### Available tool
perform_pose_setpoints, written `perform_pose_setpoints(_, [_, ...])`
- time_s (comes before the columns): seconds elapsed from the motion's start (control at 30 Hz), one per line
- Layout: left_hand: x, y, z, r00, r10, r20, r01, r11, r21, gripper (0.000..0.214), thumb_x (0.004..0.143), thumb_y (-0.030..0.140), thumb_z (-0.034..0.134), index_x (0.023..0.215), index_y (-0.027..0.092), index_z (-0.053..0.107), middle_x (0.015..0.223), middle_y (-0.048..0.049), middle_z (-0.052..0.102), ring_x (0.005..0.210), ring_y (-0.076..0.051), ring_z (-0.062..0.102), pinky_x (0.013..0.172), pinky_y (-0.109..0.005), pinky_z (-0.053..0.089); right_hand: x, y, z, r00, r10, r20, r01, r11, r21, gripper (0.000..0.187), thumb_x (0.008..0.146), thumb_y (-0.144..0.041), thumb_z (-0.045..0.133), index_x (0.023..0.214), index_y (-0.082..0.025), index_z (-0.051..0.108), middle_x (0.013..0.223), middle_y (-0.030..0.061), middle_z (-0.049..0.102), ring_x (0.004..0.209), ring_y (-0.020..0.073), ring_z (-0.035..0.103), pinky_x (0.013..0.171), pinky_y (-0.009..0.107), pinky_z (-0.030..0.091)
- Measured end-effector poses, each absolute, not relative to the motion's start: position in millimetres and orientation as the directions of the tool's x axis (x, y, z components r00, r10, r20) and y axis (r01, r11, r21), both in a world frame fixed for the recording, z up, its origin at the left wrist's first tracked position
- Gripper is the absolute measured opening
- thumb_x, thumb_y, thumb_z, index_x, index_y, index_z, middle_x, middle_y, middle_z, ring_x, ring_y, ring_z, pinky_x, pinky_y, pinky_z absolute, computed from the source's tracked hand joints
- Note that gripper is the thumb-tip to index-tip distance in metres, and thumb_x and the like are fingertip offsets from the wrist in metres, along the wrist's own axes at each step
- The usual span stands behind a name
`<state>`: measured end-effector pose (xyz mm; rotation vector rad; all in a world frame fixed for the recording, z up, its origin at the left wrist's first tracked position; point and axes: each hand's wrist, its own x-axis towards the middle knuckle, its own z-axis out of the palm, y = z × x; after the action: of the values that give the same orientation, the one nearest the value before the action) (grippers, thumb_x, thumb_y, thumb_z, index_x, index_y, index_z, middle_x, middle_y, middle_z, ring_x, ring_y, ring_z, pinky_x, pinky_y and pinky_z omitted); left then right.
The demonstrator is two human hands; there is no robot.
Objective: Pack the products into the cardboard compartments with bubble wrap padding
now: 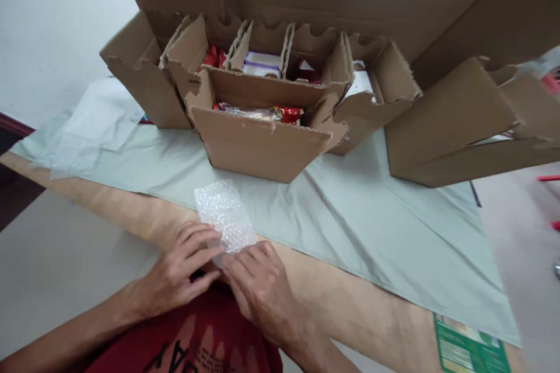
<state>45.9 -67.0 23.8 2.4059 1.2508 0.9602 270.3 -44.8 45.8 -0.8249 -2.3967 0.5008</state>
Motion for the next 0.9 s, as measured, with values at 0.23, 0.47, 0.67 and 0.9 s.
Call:
perform_pose_setpoints(0.23, [47.1,-79.4,7.6,0.141,0.918,0.371,0.4,-0.396,0.826,0.018,0.089,0.004,0.057,0.098,0.018,0.064,0.098,-0.0074,0.073,0.094,-0.018,0.071,0.082,-0.03,0.058,288.1,-37.4,29.5,-0.698,0.699,0.156,0.428,0.581,-0.692,0.068,0.094,-0.049,0.07,0.151,-0.026,0.043,0.129,0.0105,0.07,0.112,0.0277,0.066,0.095,0.046,0.053])
perform_pose_setpoints(0.47, [39.3,-77.3,8.8,-0.013,0.966,0.259,0.595,-0.201,0.778,0.014,0.092,0.014,0.062,0.104,0.019,0.066,0.09,-0.0032,0.07,0.084,-0.018,0.065,0.075,-0.031,0.053,261.4,-32.0,0.7,-0.462,0.879,0.118,0.575,0.398,-0.715,0.045,0.098,-0.024,0.057,0.143,-0.023,0.052,0.102,0.0065,0.077,0.082,0.023,0.072,0.073,0.036,0.058])
perform_pose_setpoints(0.67, [39.6,-61.9,2.5,0.063,0.934,0.35,0.745,-0.277,0.607,0.032,0.096,0.017,0.061,0.128,0.014,0.06,0.078,-0.0003,0.065,0.076,-0.02,0.059,0.079,-0.037,0.048,263.4,-36.3,15.4,-0.393,0.825,0.406,0.729,0.549,-0.409,0.048,0.099,-0.026,0.058,0.145,-0.016,0.046,0.094,0.0081,0.073,0.079,0.0248,0.067,0.071,0.039,0.049])
perform_pose_setpoints(0.9, [41.0,-53.9,5.2,0.138,0.927,0.348,0.824,-0.302,0.478,0.042,0.095,0.018,0.062,0.136,0.015,0.055,0.077,-0.0018,0.066,0.079,-0.025,0.06,0.08,-0.041,0.048,260.0,-41.5,23.3,-0.67,0.685,0.287,0.604,0.728,-0.325,0.029,0.097,-0.019,0.056,0.126,-0.017,0.061,0.128,0.0136,0.07,0.118,0.0313,0.062,0.092,0.046,0.044])
